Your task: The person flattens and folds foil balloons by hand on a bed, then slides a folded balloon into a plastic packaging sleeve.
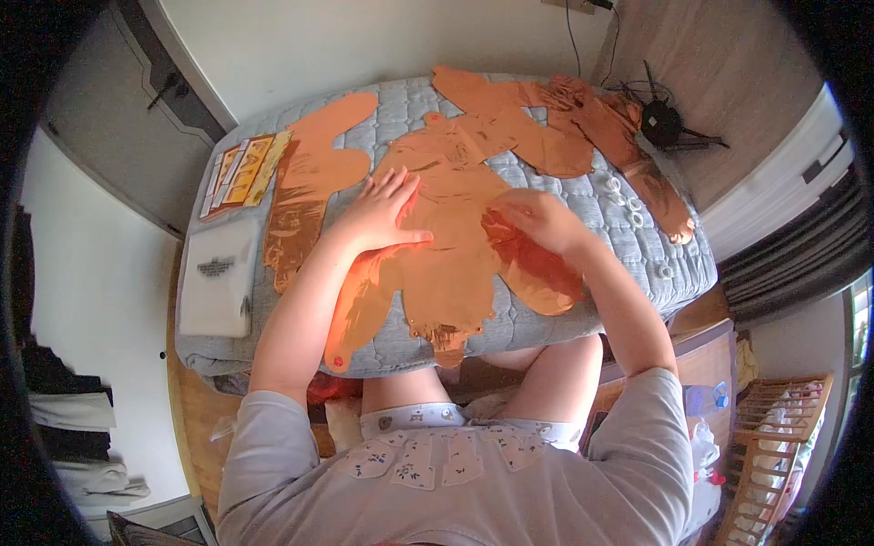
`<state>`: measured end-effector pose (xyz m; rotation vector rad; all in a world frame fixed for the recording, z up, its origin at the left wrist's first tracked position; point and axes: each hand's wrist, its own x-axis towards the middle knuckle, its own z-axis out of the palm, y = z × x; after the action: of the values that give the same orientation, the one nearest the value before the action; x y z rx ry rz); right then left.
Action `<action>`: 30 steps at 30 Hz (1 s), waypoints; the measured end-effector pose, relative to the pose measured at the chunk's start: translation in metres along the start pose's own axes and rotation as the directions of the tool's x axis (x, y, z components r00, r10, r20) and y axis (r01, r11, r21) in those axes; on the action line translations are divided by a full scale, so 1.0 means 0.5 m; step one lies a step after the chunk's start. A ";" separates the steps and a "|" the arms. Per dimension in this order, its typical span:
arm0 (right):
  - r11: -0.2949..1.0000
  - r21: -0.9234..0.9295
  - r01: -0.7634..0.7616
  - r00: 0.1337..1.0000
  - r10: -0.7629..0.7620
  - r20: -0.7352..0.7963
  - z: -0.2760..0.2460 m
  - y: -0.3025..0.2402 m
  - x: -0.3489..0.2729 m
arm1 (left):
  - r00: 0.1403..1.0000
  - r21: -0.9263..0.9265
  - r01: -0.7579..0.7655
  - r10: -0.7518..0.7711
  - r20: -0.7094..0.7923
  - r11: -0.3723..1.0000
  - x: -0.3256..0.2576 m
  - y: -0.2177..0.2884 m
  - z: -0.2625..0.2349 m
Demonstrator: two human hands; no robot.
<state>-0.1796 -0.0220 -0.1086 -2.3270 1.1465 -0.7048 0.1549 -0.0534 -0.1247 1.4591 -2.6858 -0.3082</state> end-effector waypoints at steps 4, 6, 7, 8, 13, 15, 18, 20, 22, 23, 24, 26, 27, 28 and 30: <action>0.924 0.207 -0.322 0.925 0.353 -0.141 -0.031 0.026 0.135 | 1.000 -0.012 0.028 -0.028 -0.004 1.000 -0.023 -0.030 0.008; 0.907 0.150 -0.394 0.854 0.422 -0.304 -0.067 0.186 0.189 | 0.999 -0.028 -0.026 0.025 -0.024 0.999 0.009 -0.001 0.005; 0.907 0.148 -0.395 0.852 0.421 -0.310 -0.059 0.222 0.217 | 0.999 -0.024 -0.025 0.024 -0.024 0.999 0.011 -0.001 0.007; 0.862 0.184 -0.472 0.787 0.506 -0.351 -0.051 0.245 0.241 | 0.999 -0.020 -0.023 0.022 -0.024 1.000 0.012 -0.001 0.007; 0.806 0.171 -0.567 0.789 0.591 -0.168 -0.076 0.266 0.304 | 1.000 0.008 -0.010 0.010 -0.005 1.000 0.019 0.009 0.008; 0.927 0.157 -0.341 0.913 0.367 -0.180 -0.033 0.200 0.318 | 0.999 0.005 0.034 -0.034 -0.009 0.999 -0.007 -0.017 0.015; 0.731 0.271 -0.626 0.752 0.658 -0.037 -0.044 0.141 0.345 | 0.998 0.006 0.055 -0.055 0.030 0.998 -0.016 -0.012 0.001; 0.729 0.221 -0.648 0.727 0.678 -0.106 -0.062 0.183 0.334 | 1.000 -0.004 0.021 -0.021 0.015 1.000 0.002 0.006 -0.004; 0.724 0.172 -0.667 0.707 0.689 -0.159 -0.071 0.211 0.336 | 1.000 -0.015 0.004 -0.004 0.006 1.000 0.012 0.014 -0.006; 0.723 0.233 -0.650 0.711 0.687 -0.151 -0.066 0.209 0.344 | 1.000 -0.015 0.001 -0.001 0.005 1.000 0.012 0.013 -0.007; 0.718 0.292 -0.632 0.713 0.686 -0.144 -0.061 0.208 0.351 | 1.000 -0.017 -0.003 0.003 0.003 1.000 0.013 0.014 -0.008; 0.678 0.416 -0.606 0.674 0.715 -0.184 -0.036 0.177 0.373 | 1.000 -0.018 0.013 -0.013 0.002 1.000 0.004 0.003 -0.003; 0.628 0.535 -0.564 0.622 0.750 -0.225 -0.023 0.156 0.384 | 1.000 -0.016 0.019 -0.019 0.000 1.000 0.001 -0.002 -0.002; 0.630 0.535 -0.563 0.628 0.747 -0.220 -0.012 0.134 0.393 | 1.000 -0.016 0.027 -0.027 -0.001 1.000 -0.002 -0.006 -0.002; 0.719 0.560 -0.412 0.701 0.643 -0.309 0.013 0.102 0.402 | 0.999 -0.017 0.045 -0.044 0.014 0.999 -0.006 -0.010 0.004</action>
<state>-0.1002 -0.2135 -0.0946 -1.3221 1.5858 -1.2029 0.1604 -0.0532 -0.1274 1.5193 -2.6575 -0.3448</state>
